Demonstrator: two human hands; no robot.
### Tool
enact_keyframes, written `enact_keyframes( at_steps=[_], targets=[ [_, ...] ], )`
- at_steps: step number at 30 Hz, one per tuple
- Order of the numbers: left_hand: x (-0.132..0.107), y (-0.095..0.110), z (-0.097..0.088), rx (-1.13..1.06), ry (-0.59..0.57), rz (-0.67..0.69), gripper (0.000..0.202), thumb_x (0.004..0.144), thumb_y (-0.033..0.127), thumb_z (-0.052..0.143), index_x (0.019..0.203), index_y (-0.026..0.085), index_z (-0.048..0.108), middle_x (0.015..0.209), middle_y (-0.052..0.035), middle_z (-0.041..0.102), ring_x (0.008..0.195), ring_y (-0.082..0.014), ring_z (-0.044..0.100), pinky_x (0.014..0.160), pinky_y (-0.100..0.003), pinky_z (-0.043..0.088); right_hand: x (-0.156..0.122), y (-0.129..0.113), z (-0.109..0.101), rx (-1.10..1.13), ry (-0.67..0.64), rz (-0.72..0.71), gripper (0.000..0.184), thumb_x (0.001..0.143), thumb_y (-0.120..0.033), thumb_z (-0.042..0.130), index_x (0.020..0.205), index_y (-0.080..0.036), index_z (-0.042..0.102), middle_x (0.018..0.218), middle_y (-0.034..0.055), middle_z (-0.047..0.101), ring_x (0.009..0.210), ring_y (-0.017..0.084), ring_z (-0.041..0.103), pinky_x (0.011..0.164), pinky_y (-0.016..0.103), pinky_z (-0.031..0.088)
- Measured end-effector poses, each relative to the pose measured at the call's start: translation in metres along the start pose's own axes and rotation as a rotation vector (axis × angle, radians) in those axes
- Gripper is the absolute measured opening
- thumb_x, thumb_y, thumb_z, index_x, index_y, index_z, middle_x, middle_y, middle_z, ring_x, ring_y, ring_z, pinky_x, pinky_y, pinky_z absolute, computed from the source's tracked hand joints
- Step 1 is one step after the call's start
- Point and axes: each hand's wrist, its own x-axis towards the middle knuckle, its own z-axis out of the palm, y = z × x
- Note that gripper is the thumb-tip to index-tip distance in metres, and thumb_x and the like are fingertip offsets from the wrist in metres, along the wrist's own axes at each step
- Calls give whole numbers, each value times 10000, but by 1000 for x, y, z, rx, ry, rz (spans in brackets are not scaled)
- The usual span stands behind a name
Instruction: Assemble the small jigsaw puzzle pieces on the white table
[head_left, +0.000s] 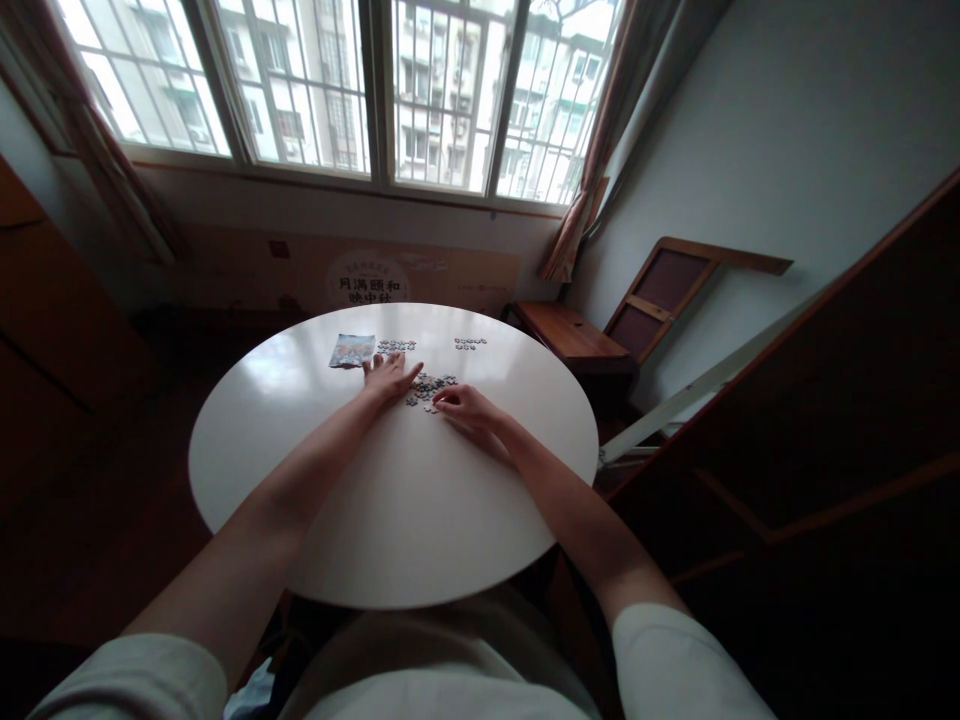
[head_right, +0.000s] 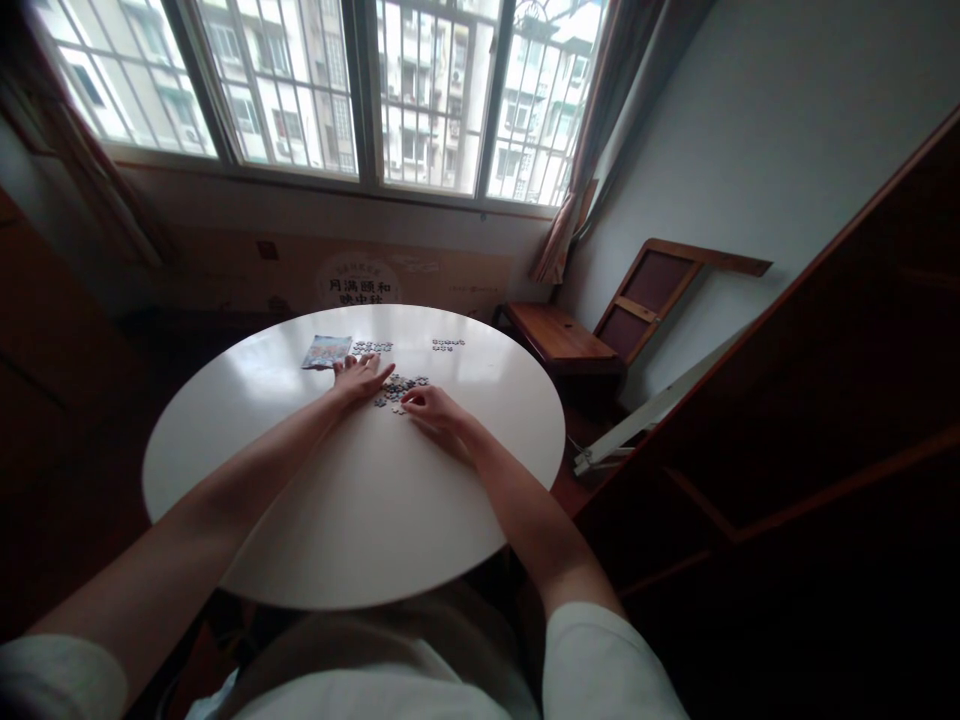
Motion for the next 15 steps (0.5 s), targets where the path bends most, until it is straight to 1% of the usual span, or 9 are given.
enact_keyframes(
  at_steps=[4,7,9,12,15],
  targets=[
    [-3,1,0,-29,39,8,784,804,716,156,1407,246,333,1480,-92,280,1287,-406,244,988,-573,208,-1,-3,-1,7,-1,6,290,777,-265,544,939,-77,694,696,29,607,588,78,459,561,190,334],
    [-9,4,-3,-59,140,0,729,838,667,189,1420,243,304,1455,-100,319,1282,-393,250,984,-546,223,-1,-2,-1,12,-2,-1,285,775,-262,547,937,-80,694,698,28,608,588,77,456,565,191,334],
    [-15,6,-6,-71,222,15,654,869,611,217,1409,258,321,1433,-91,354,1276,-369,267,988,-517,233,-1,-2,-1,17,-1,0,280,772,-258,548,933,-83,695,693,25,605,583,75,449,563,191,330],
    [-24,6,-9,-88,302,85,517,899,514,271,1311,264,461,1366,-77,436,1218,-328,360,978,-472,269,-1,-2,-1,33,-5,5,286,772,-263,546,935,-81,693,684,24,602,578,74,447,556,189,326],
    [-32,3,-9,-132,307,152,390,887,404,359,1138,228,601,1209,-73,553,1083,-275,490,942,-416,330,-1,-2,0,43,-6,16,301,773,-277,543,933,-70,691,674,27,601,565,74,445,544,190,321]
  ],
)
